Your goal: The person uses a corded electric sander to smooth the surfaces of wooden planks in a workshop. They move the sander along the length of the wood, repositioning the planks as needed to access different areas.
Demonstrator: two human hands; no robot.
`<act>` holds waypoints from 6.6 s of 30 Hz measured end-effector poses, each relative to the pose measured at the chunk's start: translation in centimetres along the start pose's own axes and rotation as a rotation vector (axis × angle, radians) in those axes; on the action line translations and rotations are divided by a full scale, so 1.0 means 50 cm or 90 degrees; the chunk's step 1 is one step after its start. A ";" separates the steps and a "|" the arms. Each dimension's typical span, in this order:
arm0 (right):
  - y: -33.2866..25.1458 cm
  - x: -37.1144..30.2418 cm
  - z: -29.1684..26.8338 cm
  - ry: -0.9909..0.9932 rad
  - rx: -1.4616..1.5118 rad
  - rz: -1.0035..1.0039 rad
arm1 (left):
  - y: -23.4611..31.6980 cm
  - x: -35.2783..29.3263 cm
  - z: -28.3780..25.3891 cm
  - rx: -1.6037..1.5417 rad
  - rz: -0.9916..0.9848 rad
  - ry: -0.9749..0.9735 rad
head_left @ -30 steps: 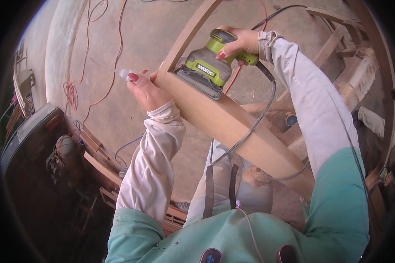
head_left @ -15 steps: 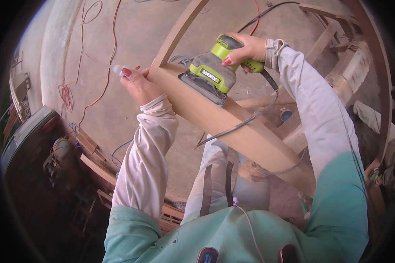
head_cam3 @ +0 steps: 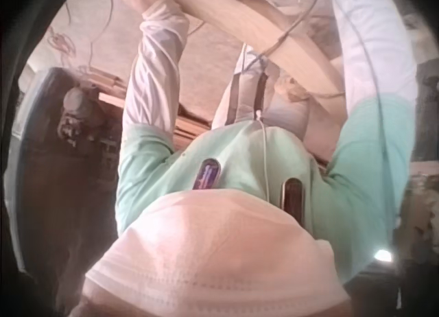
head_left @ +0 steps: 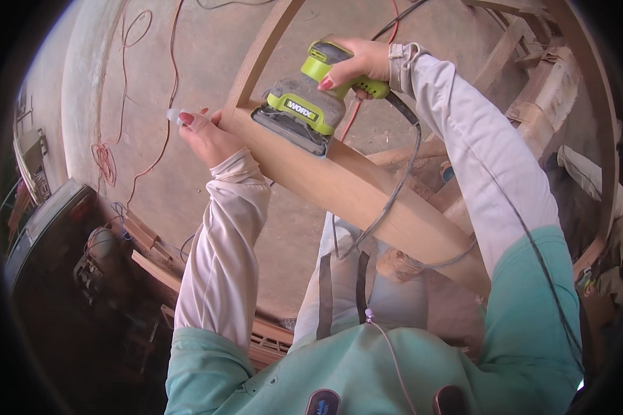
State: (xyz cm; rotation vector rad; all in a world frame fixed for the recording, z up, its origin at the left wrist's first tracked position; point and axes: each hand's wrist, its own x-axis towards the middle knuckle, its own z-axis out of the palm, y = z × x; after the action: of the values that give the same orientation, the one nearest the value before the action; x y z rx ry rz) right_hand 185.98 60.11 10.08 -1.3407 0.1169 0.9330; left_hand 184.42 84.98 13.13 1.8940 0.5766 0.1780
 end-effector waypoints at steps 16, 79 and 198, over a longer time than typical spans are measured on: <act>0.021 -0.006 -0.012 -0.034 -0.008 0.040 | -0.005 0.003 -0.006 0.008 0.013 -0.004; 0.107 -0.125 0.003 0.056 0.075 0.020 | -0.048 0.037 -0.017 0.048 0.052 0.005; 0.698 -1.231 0.452 1.081 -0.248 0.181 | 0.042 -0.636 -0.341 -0.116 0.170 -0.433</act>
State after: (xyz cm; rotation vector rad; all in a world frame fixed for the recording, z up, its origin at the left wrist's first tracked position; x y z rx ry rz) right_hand 114.42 46.26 24.38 -2.1848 1.4878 -0.2355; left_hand 150.83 83.66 26.37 1.7069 -0.1496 -0.2325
